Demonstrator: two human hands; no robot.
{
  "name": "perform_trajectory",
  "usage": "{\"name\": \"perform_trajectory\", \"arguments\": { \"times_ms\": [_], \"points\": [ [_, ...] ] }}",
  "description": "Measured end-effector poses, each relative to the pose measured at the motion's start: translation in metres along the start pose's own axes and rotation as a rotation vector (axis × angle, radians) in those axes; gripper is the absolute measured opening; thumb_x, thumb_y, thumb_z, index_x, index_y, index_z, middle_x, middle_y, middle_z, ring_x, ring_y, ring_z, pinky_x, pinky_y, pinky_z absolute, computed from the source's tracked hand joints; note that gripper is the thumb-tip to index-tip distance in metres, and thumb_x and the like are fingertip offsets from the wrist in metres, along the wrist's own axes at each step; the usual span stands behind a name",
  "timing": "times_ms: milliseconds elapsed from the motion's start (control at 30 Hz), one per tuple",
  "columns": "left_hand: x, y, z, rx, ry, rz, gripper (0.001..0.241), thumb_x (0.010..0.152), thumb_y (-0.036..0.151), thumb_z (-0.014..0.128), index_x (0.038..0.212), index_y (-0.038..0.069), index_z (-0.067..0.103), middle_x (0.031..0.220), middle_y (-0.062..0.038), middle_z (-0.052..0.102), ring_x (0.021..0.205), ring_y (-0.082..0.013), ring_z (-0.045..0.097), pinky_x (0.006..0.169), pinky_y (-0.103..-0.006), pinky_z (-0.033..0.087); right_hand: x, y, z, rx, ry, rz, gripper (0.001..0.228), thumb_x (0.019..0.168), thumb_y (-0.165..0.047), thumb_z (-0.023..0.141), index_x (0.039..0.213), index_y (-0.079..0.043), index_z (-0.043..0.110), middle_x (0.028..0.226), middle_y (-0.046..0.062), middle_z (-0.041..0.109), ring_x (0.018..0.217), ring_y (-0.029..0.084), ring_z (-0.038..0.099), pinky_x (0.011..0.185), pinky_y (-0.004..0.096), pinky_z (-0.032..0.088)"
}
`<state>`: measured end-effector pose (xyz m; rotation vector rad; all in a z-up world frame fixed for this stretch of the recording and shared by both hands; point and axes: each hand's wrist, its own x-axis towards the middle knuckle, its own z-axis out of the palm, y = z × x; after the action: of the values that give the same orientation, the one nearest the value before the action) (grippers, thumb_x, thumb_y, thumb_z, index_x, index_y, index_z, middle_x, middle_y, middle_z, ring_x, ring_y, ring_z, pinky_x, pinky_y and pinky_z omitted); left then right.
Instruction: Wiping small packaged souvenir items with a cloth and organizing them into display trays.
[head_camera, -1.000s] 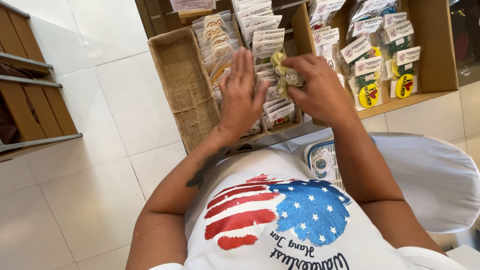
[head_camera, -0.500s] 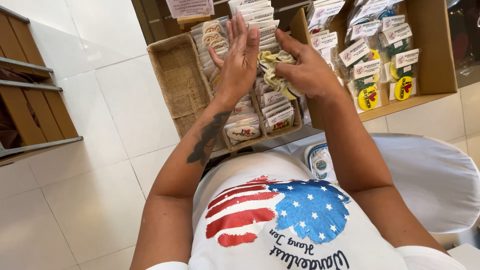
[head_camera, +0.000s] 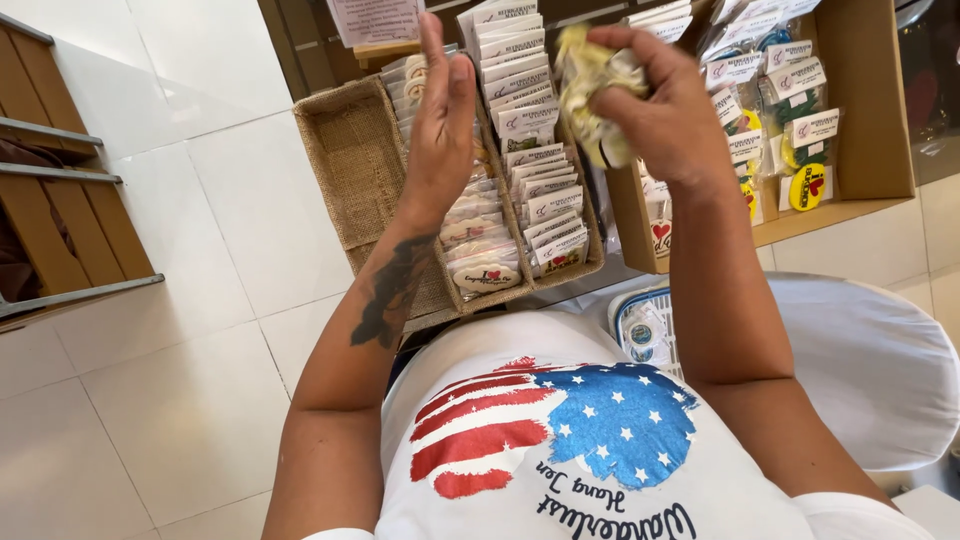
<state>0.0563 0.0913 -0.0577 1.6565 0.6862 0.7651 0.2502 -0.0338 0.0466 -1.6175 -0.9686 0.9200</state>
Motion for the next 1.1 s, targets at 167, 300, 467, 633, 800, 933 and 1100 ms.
{"name": "perform_trajectory", "arguments": {
  "times_ms": [167,300,467,633,800,933,1100],
  "points": [
    [-0.044,0.029,-0.014,0.125,0.010,0.023,0.067,0.117,0.051,0.033,0.164,0.024,-0.006,0.176,-0.010,-0.005,0.166,-0.0319,0.001,0.137,-0.0591,0.015,-0.014,-0.002,-0.002,-0.416,-0.383,-0.267,0.047,0.080,0.004,0.074,0.124,-0.012,0.069,0.121,0.011,0.062,0.103,0.028,0.068,0.086,0.039,0.062],
    [-0.074,0.043,-0.024,0.219,0.042,0.016,0.065,0.115,0.037,0.046,0.164,0.018,0.008,0.174,-0.017,0.011,0.162,-0.0363,0.014,0.132,-0.0561,0.030,-0.024,0.016,0.000,-0.798,-0.100,-0.300,0.042,0.083,0.001,0.079,0.124,-0.007,0.073,0.123,0.015,0.065,0.110,0.035,0.062,0.094,0.046,0.054],
    [-0.097,0.053,-0.026,0.230,0.054,-0.030,0.067,0.108,0.028,0.062,0.161,0.014,0.024,0.168,-0.024,0.022,0.157,-0.0412,0.013,0.125,-0.0636,0.023,-0.047,-0.031,0.003,-0.648,-0.427,-0.241,0.048,0.080,0.006,0.077,0.125,-0.005,0.068,0.117,0.018,0.067,0.106,0.036,0.064,0.091,0.050,0.055],
    [-0.119,0.063,-0.021,0.225,0.091,-0.057,0.058,0.104,0.024,0.067,0.155,0.011,0.044,0.161,-0.024,0.034,0.150,-0.0471,0.023,0.123,-0.0620,0.023,-0.051,0.020,-0.022,-0.864,-0.290,-0.304,0.043,0.087,-0.003,0.077,0.128,-0.011,0.071,0.121,0.018,0.065,0.117,0.042,0.063,0.100,0.052,0.054],
    [-0.134,0.062,-0.007,0.337,0.040,-0.039,0.048,0.102,0.017,0.065,0.147,0.005,0.052,0.156,-0.029,0.039,0.147,-0.0480,0.029,0.122,-0.0605,0.024,-0.073,-0.004,-0.004,-0.587,-0.546,-0.378,0.053,0.075,0.004,0.078,0.126,-0.009,0.068,0.122,0.024,0.067,0.118,0.052,0.061,0.099,0.063,0.051],
    [-0.148,0.052,0.003,0.517,-0.004,-0.019,0.049,0.103,0.022,0.064,0.149,0.010,0.051,0.164,-0.016,0.033,0.154,-0.0347,0.019,0.126,-0.0523,0.014,-0.065,0.033,-0.015,-0.701,-0.643,-0.309,0.044,0.075,0.003,0.079,0.118,-0.005,0.072,0.123,0.027,0.065,0.119,0.052,0.062,0.099,0.060,0.054],
    [-0.164,0.021,0.007,0.783,0.062,-0.115,0.070,0.106,0.028,0.062,0.163,0.010,0.026,0.170,-0.019,0.012,0.156,-0.0373,0.004,0.126,-0.0552,0.005,-0.067,0.016,-0.003,-0.525,-0.331,-0.358,0.053,0.084,-0.001,0.081,0.133,-0.011,0.063,0.121,0.022,0.061,0.118,0.048,0.061,0.096,0.055,0.053]
  ]
}}
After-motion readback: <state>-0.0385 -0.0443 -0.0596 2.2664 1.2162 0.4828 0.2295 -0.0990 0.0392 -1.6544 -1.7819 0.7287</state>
